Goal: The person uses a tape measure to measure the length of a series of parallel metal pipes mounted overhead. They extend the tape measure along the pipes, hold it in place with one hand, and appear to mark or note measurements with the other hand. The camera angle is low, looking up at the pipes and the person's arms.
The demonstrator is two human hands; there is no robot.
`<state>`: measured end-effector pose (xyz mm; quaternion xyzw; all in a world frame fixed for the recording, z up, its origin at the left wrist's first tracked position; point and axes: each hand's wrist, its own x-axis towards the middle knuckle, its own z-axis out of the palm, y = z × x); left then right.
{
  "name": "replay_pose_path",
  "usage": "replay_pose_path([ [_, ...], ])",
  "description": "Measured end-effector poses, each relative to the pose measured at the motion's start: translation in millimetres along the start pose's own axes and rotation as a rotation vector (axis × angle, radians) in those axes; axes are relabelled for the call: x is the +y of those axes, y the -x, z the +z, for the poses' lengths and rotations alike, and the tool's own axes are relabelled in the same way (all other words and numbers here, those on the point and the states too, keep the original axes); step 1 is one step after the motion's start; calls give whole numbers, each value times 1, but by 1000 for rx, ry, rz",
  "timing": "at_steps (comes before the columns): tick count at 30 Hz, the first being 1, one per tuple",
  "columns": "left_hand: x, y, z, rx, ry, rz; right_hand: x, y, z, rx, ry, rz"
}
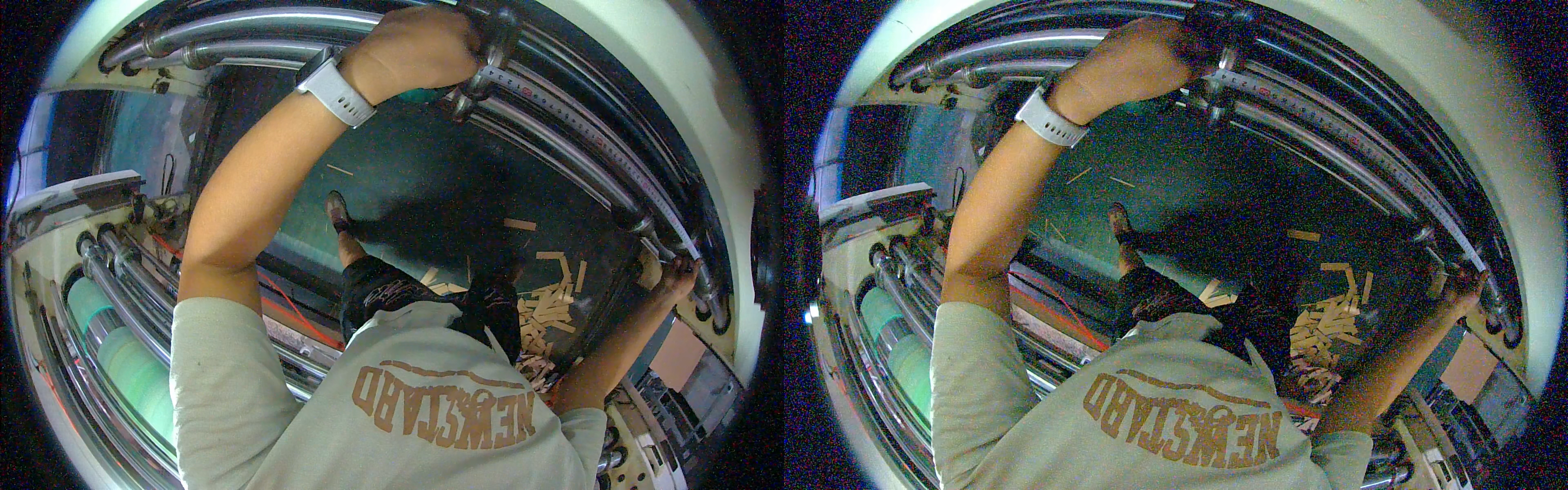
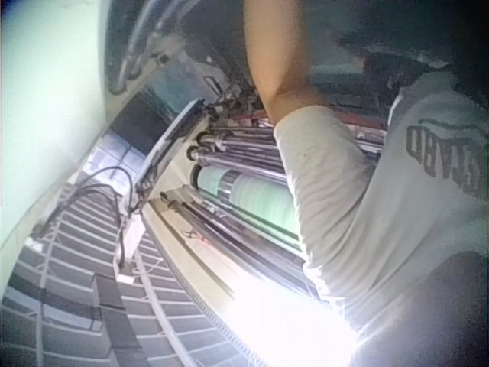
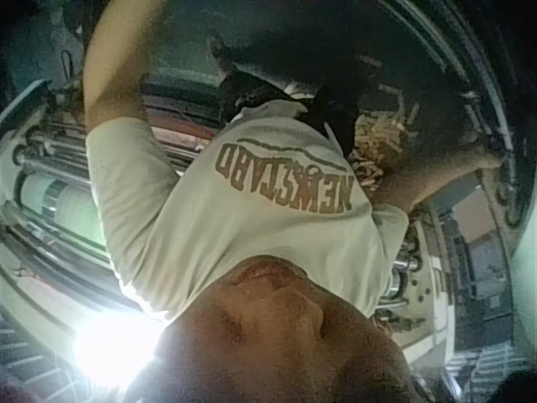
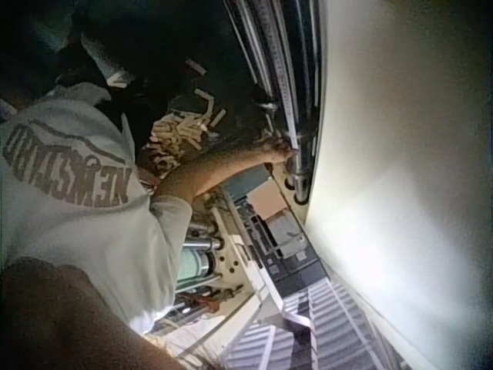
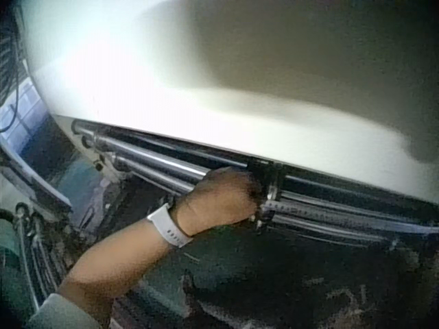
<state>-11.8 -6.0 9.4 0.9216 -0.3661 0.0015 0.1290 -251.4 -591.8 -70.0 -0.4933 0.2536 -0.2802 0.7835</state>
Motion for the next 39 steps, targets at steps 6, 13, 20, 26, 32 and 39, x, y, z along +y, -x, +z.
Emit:
replay_pose_path([
  [6, 3, 1, -2, 44, 29, -18, -6, -34, -58, -196, -74, 109],
  [13, 3, -1, -4, -11, -18, -5, -4, -17, -25, -36, -37, 47],
  [20, 2, 2, -10, -72, 1, -28, 3, 23, 53, 286, 56, -21],
  [26, -1, 1, -6, 43, -55, -16, 1, -22, -27, 89, 116, 32],
  [32, -2, 1, 6, 58, 112, 10, 2, 2, -11, 103, 151, -149],
  [39, 24, 14, 2, -78, 200, -311, 32, -5, 10, 376, 288, -241],
])
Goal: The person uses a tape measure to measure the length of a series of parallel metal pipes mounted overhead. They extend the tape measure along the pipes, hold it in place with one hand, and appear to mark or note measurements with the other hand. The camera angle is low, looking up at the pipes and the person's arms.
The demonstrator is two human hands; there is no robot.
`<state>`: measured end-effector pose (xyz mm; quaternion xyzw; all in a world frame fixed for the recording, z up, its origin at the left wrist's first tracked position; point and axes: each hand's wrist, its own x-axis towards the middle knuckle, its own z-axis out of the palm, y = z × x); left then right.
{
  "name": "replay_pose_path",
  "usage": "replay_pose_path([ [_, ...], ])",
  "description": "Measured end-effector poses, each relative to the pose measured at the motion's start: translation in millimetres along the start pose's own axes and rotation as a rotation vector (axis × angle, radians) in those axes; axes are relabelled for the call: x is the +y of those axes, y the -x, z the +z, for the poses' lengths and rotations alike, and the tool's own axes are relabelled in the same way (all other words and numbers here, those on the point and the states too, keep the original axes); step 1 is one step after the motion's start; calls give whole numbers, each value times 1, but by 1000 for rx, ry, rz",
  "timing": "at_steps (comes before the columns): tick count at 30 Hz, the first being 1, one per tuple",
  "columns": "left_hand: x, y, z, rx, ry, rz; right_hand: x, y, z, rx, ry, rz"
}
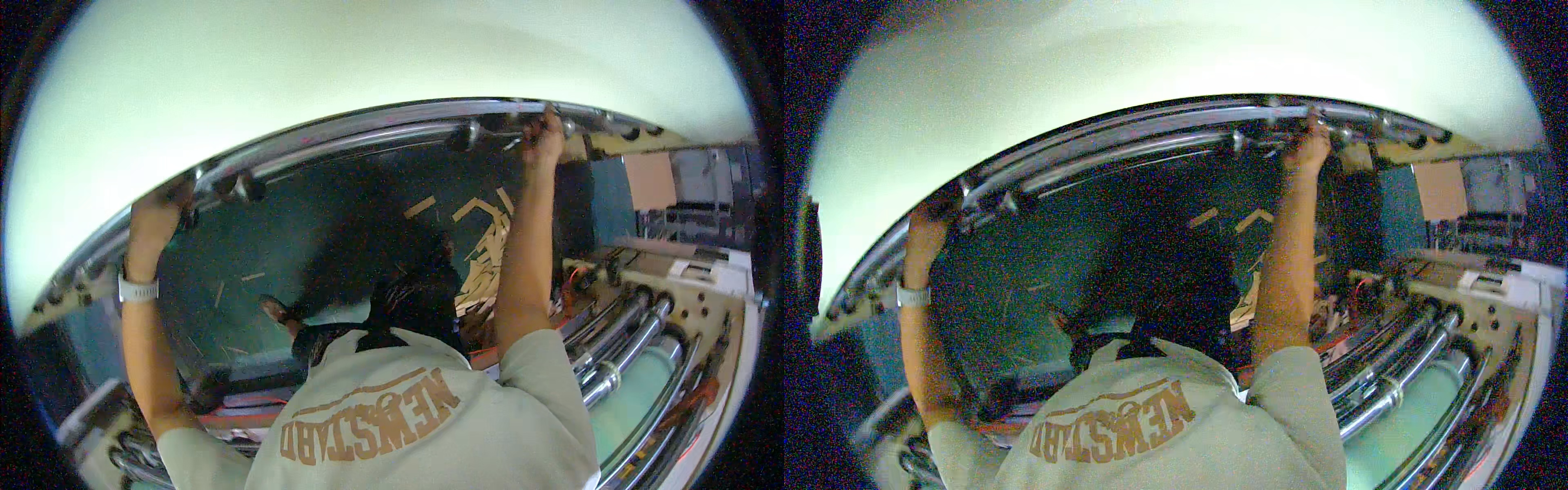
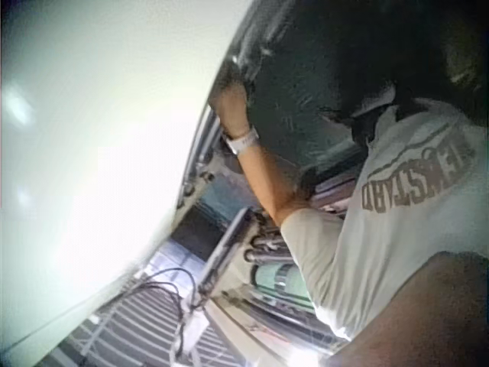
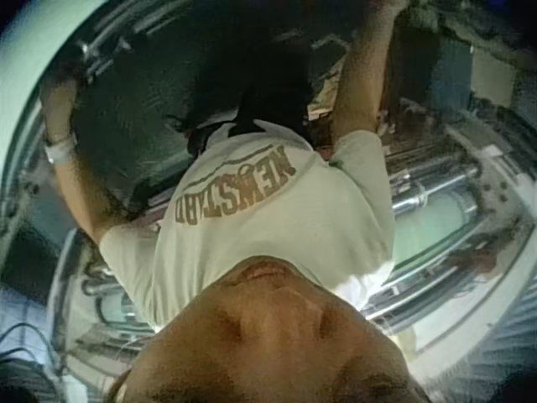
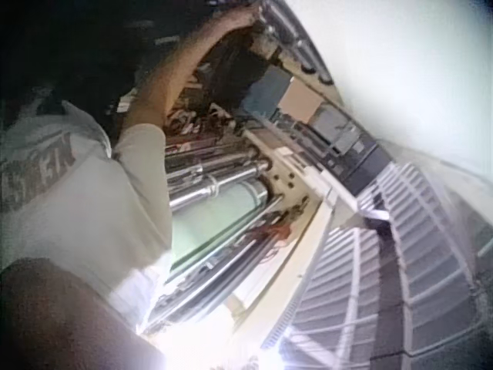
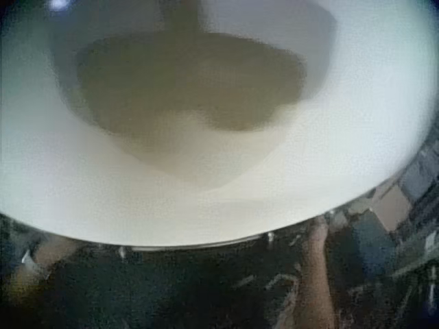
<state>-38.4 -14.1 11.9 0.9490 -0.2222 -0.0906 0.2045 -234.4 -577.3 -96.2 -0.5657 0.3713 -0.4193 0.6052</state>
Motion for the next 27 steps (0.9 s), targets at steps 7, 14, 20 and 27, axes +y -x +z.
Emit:
replay_pose_path([
  [7, -19, -18, -7, -63, 180, 40, -22, 36, 35, 113, -424, 9],
  [14, 1, -8, -12, -18, 157, -8, -35, 44, 40, 91, -606, 79],
  [20, 1, -10, -9, -41, 49, 144, -38, 44, 38, 102, -589, 70],
  [27, 1, -9, -10, -26, -28, 112, -41, 46, 37, 97, -621, 48],
])
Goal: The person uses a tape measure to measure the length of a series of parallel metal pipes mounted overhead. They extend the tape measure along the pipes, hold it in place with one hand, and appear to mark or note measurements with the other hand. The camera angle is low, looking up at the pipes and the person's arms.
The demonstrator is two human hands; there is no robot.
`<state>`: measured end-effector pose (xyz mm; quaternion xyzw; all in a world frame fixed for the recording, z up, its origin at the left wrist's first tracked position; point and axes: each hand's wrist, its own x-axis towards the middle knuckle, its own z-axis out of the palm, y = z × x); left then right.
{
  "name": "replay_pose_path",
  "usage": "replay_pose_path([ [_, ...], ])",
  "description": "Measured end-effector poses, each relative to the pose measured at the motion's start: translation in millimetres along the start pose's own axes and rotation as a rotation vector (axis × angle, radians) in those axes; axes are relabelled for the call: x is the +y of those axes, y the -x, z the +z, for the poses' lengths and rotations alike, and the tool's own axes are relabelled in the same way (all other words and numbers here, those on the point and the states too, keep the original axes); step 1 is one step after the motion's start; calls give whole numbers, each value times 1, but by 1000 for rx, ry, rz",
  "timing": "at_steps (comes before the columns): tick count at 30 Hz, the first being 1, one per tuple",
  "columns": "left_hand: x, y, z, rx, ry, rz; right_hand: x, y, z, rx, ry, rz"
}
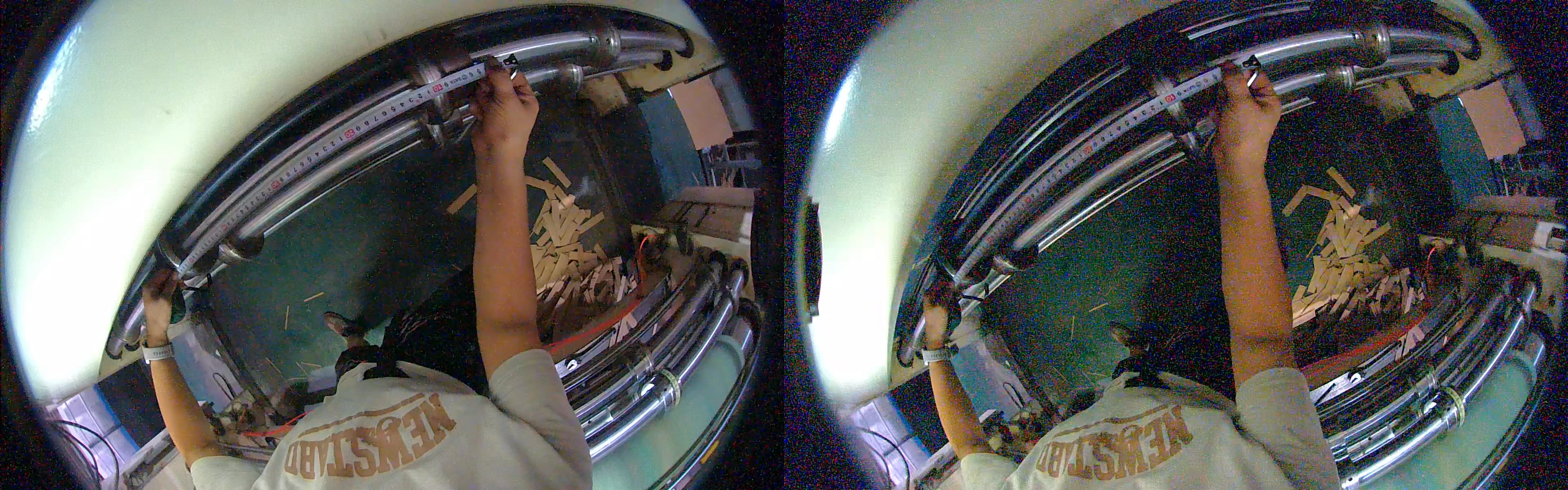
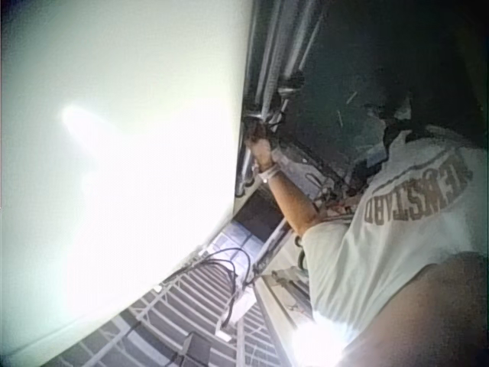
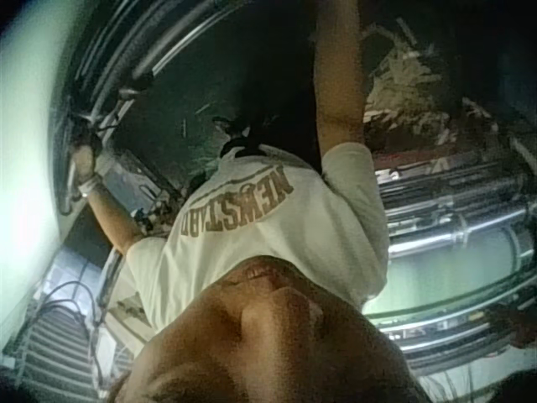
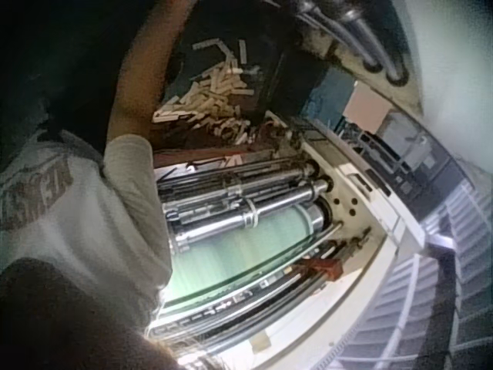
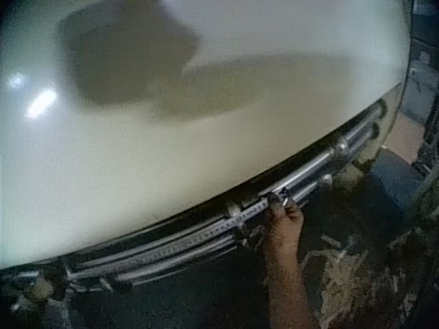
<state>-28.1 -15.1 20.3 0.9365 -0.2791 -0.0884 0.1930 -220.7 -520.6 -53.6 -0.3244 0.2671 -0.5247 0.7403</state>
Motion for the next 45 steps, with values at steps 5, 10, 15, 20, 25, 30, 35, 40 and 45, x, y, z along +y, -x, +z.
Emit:
replay_pose_path([
  [5, 0, -1, 1, -5, 12, 15, -1, 2, 0, -3, 16, 9],
  [10, -3, -2, -14, -222, 10, -282, -4, 4, -2, 30, 49, 56],
  [15, 1, 0, -2, -5, -31, 5, -3, 2, -9, 70, 98, 69],
  [20, 13, 0, -4, -30, 182, -164, -3, 2, -11, 42, 80, 79],
  [25, 10, 1, -2, 2, 35, 29, -3, 1, -10, 42, 79, 99],
  [30, 29, 0, -3, -14, 219, -179, -3, 3, -8, 43, 73, 91],
  [35, 23, 0, -3, -36, 195, -168, -5, 6, -9, 56, 90, 100],
  [40, 13, -1, -4, -56, 156, -141, -8, 7, -15, 55, 101, 99],
  [45, 13, -1, -4, -52, 218, -149, 4, 21, -44, 89, 147, 81],
])
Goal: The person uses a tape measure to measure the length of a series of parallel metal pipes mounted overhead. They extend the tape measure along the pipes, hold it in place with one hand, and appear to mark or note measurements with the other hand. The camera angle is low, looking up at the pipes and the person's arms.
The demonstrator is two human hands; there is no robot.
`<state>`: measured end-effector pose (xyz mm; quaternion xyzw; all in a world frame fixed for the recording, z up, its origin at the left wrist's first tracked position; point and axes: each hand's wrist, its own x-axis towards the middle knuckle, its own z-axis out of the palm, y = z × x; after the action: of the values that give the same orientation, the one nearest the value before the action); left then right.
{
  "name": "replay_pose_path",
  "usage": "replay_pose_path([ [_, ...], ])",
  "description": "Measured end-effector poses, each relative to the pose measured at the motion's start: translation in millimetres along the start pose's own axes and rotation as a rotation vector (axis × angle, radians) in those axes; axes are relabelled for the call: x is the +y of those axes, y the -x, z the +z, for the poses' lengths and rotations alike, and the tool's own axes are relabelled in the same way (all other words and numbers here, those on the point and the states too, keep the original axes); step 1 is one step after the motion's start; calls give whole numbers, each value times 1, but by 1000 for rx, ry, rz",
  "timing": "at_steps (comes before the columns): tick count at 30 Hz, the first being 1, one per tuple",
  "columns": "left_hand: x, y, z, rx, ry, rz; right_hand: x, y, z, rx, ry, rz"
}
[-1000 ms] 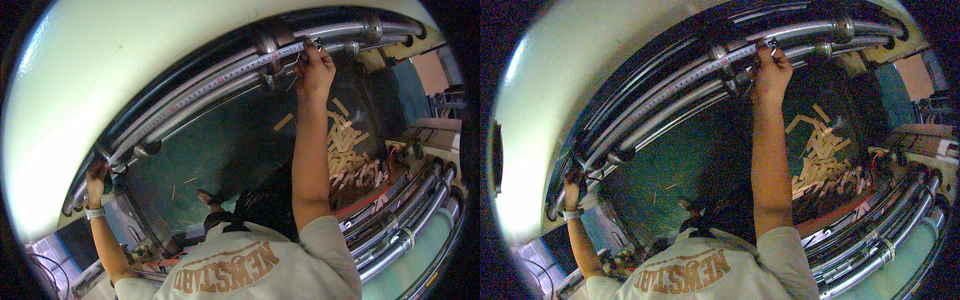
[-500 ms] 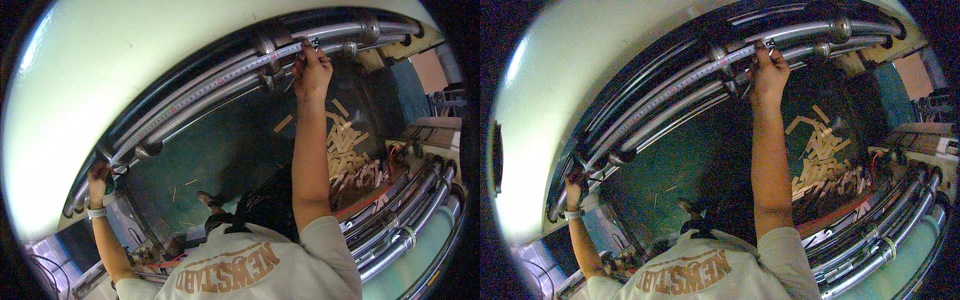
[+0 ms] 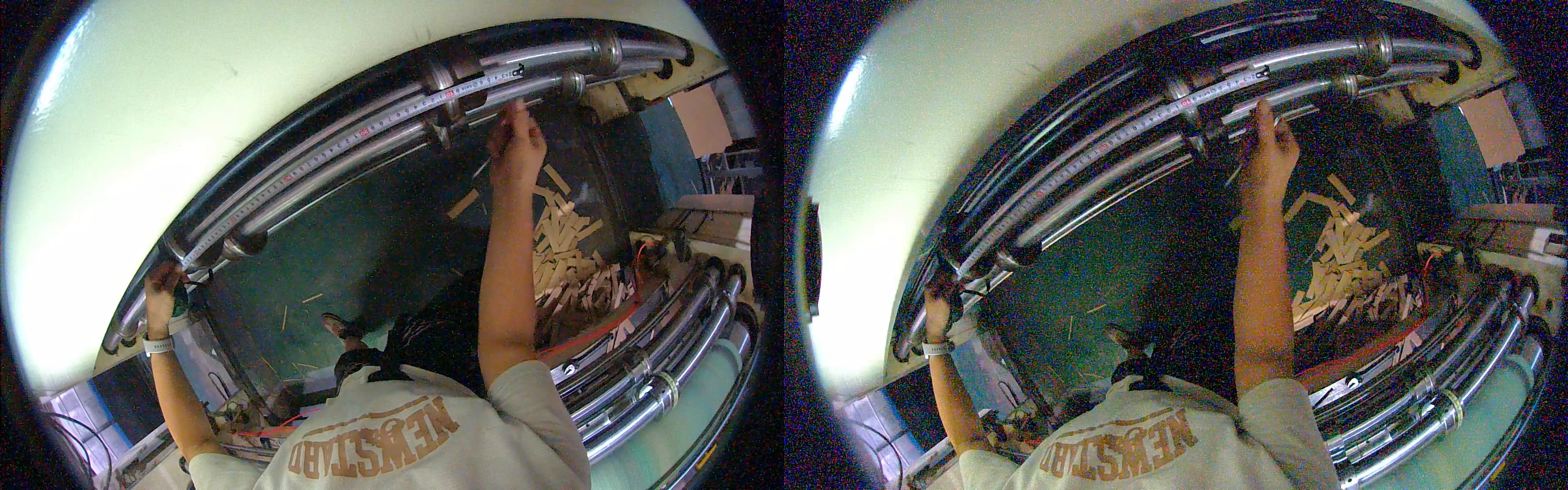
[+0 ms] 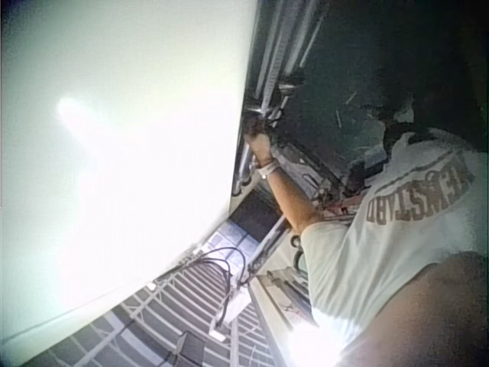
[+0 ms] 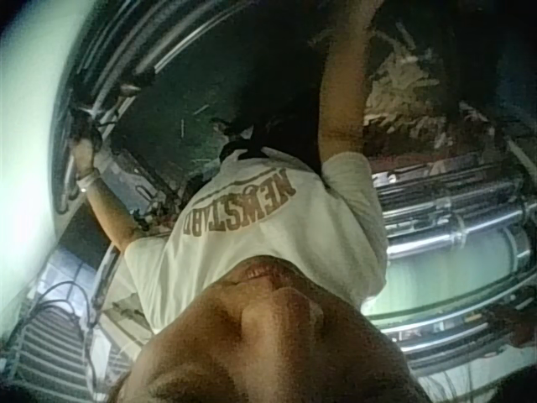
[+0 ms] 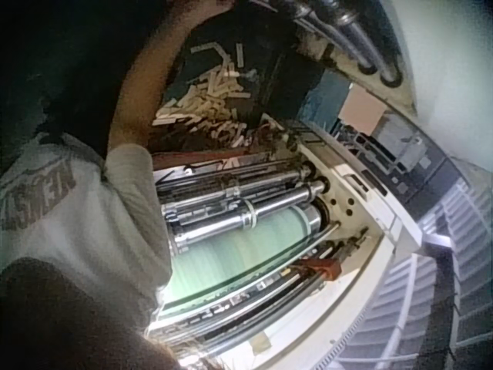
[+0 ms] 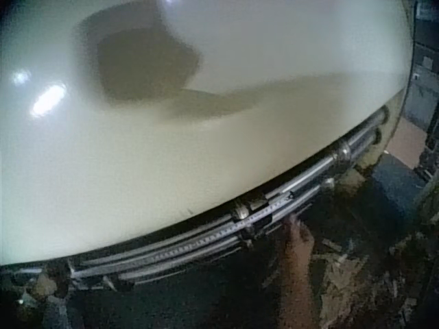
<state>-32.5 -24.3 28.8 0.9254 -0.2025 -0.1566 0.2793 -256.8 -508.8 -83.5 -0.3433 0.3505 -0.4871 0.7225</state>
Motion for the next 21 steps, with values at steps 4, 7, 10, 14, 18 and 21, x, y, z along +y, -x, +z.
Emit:
replay_pose_path([
  [4, -6, -1, -1, 32, 3, -68, 25, 29, 4, -57, 161, 301],
  [7, -9, -1, -2, -2, 14, -77, 44, 27, 5, -241, 38, 385],
  [10, -18, -1, 0, 74, 26, -45, 48, 26, 9, -284, -17, 416],
  [14, -1, 0, 0, 46, -25, -11, 42, 26, 11, -314, 2, 397],
  [18, -20, -1, -4, 39, 99, -111, 43, 26, 12, -324, -2, 397],
  [21, -31, -2, -6, 20, -9, -6, 41, 28, 13, -335, -22, 398],
])
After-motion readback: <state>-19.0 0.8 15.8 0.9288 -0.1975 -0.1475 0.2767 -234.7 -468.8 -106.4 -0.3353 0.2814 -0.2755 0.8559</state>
